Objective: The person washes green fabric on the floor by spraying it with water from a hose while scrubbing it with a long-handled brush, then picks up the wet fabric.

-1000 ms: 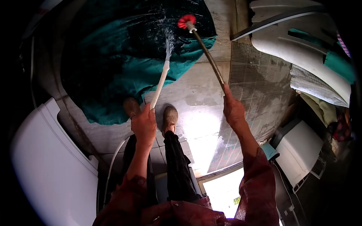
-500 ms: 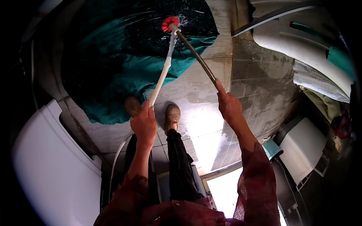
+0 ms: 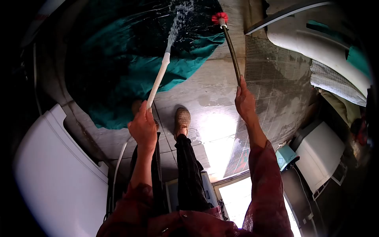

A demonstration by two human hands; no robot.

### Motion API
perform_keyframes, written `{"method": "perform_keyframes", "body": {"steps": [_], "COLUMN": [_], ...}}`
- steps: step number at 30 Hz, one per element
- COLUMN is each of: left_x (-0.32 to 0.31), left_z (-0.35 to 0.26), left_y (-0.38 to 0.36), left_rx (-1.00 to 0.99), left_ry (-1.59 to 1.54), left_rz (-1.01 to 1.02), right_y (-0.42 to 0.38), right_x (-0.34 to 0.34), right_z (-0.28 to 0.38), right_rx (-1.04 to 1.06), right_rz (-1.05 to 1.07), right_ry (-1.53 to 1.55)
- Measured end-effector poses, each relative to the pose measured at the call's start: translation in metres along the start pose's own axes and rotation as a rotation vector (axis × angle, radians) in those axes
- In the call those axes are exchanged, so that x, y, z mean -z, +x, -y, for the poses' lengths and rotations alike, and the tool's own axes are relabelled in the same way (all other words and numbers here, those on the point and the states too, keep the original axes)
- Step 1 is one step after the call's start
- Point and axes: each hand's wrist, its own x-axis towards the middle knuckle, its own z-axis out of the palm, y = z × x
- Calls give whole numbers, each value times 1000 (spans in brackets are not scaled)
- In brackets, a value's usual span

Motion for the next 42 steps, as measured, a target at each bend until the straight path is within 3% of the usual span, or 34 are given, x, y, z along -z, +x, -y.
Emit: {"method": "perform_keyframes", "body": {"steps": [1, 4, 7, 9, 11, 13, 15, 18, 21, 23, 27, 29, 30, 31, 33, 36, 40, 42], "left_x": [1, -1, 1, 2, 1, -8, -4, 0, -4, -6, -4, -5, -5, -7, -6, -3, -2, -4], "left_z": [-2, -4, -3, -3, -4, 0, -1, -2, -1, -3, -2, -1, -1, -2, 0, 2, 4, 4], "left_y": [0, 2, 3, 3, -2, -3, -6, -2, -8, -6, -5, -7, -8, -7, -8, -7, -8, -6], "left_rx": [10, 10, -2, 5, 9, -49, -34, 7, 14, -1, 45, 49, 51, 35, 19, 12, 22, -1], "left_ry": [-34, 27, 38, 19, -6, -10, 11, 11, -1, 14, 9, -21, -22, -9, 9, 11, 3, 27], "left_rz": [-1, 23, 38, 43, 48, -15, 13, 36, 40, 27, 76, 65, 67, 52, 48, 27, 48, 10], "right_y": [-9, -35, 0, 8, -5, -26, -25, 9, -15, -30, 6, 2, -11, -22, -23, 15, 20, 19], "right_x": [-10, -5, 17, 11, 1, -6, 1, 25, 1, 3, 27, 17, 15, 7, 8, 40, 39, 33], "right_z": [11, 55, 22, 0, 16, 37, 38, 8, 22, 44, 13, 12, 32, 35, 35, -5, 32, 74], "right_rx": [103, 204, 162, 158, -45, 165, 303, 117, 158, 307, 228, 178, 150, 297, 402, 229, 69, 229], "right_rz": [-110, 257, 141, 53, 76, 208, 112, 50, 54, 178, 32, -46, 50, 83, 66, -1, 14, 107], "right_ry": [17, -256, -409, -299, -251, -337, -491, -376, -293, -432, -461, -279, -297, -324, -535, -369, -262, -369]}}
